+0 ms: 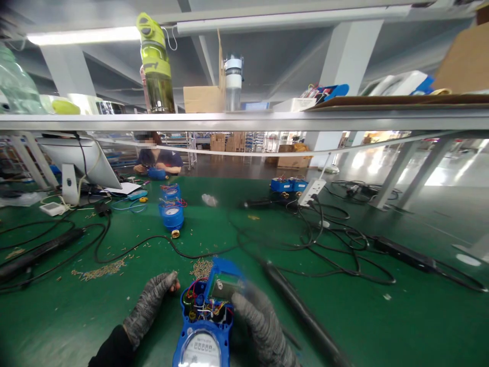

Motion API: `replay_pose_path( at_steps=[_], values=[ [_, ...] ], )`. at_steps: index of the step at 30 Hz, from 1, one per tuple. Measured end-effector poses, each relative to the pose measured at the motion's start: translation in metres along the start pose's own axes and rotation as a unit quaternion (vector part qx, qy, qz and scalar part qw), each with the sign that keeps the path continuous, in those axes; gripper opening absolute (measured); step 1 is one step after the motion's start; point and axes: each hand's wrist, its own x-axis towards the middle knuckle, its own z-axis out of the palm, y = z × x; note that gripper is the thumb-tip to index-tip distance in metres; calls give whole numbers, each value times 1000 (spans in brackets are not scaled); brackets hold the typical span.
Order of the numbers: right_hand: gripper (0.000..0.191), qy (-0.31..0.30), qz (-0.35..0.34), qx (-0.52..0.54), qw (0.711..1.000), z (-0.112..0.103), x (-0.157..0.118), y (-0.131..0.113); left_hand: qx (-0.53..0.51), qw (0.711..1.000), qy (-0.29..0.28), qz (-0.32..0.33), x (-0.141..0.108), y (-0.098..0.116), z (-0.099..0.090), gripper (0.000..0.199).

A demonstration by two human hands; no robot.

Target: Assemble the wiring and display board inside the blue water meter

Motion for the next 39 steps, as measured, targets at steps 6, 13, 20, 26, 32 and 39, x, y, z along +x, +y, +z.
replay_pose_path(
  at_steps=[6,13,20,26,32,39],
  values=[
    [24,-4,-7,-1,1000,1,-2,-2,1,1000,-7,1,3,-10,-2,48],
    [26,20,-23,-47,998,2,-1,-4,-7,1000,-4,9,3,-7,-2,48],
    [32,7,-40,-79,996,11,2,-6,-41,999,9,13,1,-9,-1,46],
    [28,64,-53,-131,988,26,13,-18,-65,990,80,95,-19,40,8,36],
    [33,86,-26,-126,988,45,35,-13,-33,990,45,128,-36,83,40,35],
    [31,58,-37,-98,993,37,39,-4,7,995,-57,87,-35,62,48,29]
  ],
)
